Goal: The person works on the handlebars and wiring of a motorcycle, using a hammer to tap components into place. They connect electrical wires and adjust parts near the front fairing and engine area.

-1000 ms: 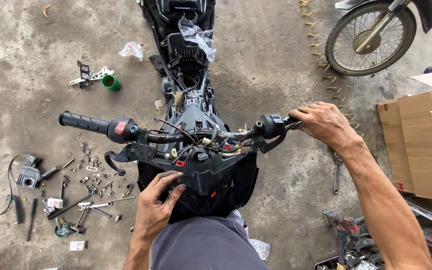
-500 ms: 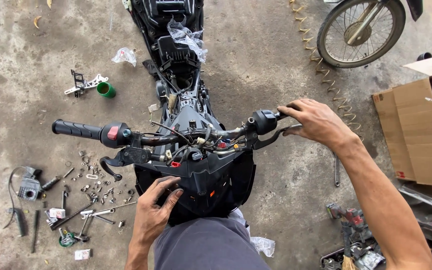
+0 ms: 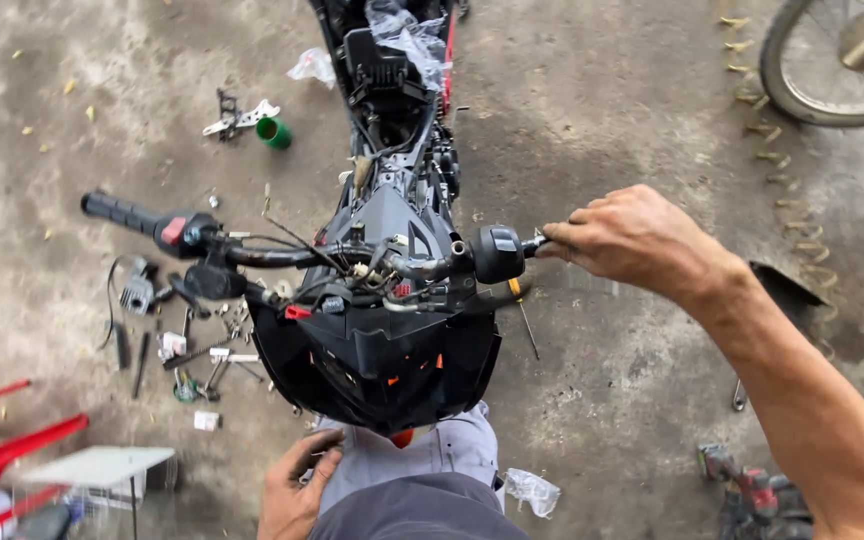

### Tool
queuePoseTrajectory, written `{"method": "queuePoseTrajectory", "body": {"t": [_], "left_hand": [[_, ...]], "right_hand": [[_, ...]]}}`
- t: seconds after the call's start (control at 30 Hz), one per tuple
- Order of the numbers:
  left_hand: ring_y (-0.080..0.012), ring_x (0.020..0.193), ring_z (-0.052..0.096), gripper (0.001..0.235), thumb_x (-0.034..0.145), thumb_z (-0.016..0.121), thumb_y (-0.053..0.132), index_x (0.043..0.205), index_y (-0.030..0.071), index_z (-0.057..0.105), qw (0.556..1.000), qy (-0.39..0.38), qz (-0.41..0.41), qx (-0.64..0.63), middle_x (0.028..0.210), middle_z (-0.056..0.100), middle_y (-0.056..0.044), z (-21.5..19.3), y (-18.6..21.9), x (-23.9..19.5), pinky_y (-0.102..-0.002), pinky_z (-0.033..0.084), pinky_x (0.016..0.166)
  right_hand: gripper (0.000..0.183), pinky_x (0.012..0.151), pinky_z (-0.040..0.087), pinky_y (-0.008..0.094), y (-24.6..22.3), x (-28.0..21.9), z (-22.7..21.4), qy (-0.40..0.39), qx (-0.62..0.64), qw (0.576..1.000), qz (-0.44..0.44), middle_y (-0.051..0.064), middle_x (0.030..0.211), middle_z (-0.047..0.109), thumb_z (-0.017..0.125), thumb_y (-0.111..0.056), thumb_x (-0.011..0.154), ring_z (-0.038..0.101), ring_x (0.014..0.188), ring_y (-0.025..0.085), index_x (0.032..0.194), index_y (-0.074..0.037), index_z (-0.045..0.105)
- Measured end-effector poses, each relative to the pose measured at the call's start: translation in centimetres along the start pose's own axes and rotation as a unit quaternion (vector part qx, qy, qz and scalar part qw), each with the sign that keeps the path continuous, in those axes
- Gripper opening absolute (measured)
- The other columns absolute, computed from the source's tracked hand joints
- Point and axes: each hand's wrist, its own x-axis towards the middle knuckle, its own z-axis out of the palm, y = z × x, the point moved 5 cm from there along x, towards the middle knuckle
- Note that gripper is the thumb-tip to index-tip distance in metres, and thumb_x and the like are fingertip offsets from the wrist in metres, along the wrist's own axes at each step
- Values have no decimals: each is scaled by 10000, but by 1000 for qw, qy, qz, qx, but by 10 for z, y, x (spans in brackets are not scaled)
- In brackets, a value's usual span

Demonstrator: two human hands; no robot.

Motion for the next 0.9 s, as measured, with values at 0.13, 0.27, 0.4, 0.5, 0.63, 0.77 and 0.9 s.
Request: {"method": "queuePoseTrajectory", "body": {"t": [0.13, 0.27, 0.4, 0.5, 0.63, 0.77, 0.9], "left_hand": [[-170, 1020, 784, 279, 860, 745, 167, 1098, 39, 817, 996, 49, -34, -59, 1080, 858, -97, 17, -14, -39, -287, 598, 943], [-161, 1050, 760, 262, 874, 731, 160, 1091, 48, 826, 988, 104, -59, -101, 1084, 851, -71, 37, 0, -61, -286, 574, 967], [-187, 1040, 768, 301, 870, 734, 167, 1129, 31, 802, 970, 155, -29, -186, 1100, 817, -101, 64, 21, -78, -298, 619, 943], [-197, 1008, 782, 291, 883, 718, 143, 1130, 6, 790, 949, 156, -44, -270, 1090, 835, -131, 93, 56, -72, -293, 619, 934], [-154, 1033, 770, 364, 932, 691, 198, 1276, 81, 707, 949, 1, -10, -314, 1134, 812, -102, 176, 87, -26, -243, 597, 935], [-329, 1024, 691, 504, 1003, 702, 285, 1388, -25, 599, 894, -32, 61, -442, 1144, 719, -284, 255, 127, 10, -468, 590, 865], [-329, 1220, 623, 672, 1065, 616, 439, 1529, -4, 414, 824, -40, 39, -564, 1371, 621, -249, 311, 151, 18, -495, 532, 996]], "right_hand": [[568, 569, 538, 317, 2, 5, 6, -116, 71, 990, 39, -6, 865, 727, 449, -685, 967, 651, 636, 160, 1216, -218, 654], [839, 758, 562, 465, -1, -10, 5, -54, 131, 990, 20, 82, 1163, 709, 663, -702, 825, 691, 952, 296, 1472, -191, 513], [770, 1005, 461, 445, -1, -30, 11, 5, 226, 972, 67, 97, 1370, 607, 656, -551, 879, 560, 1226, 270, 1546, -227, 452], [723, 1093, 424, 428, -3, -41, 16, 58, 288, 950, 103, 55, 1424, 567, 702, -441, 872, 493, 1339, 216, 1526, -224, 483], [1000, 1100, 423, 465, -1, -42, 28, 98, 224, 966, 81, 72, 1492, 497, 856, -478, 713, 415, 1351, 278, 1566, -190, 419], [1152, 1174, 414, 496, 9, -35, 39, 98, 184, 973, 100, 53, 1457, 519, 865, -613, 602, 417, 1442, 290, 1598, -282, 389], [1067, 1175, 407, 547, 15, -40, 47, 58, 197, 975, 81, 93, 1448, 533, 845, -520, 685, 427, 1434, 343, 1609, -279, 369]]}}
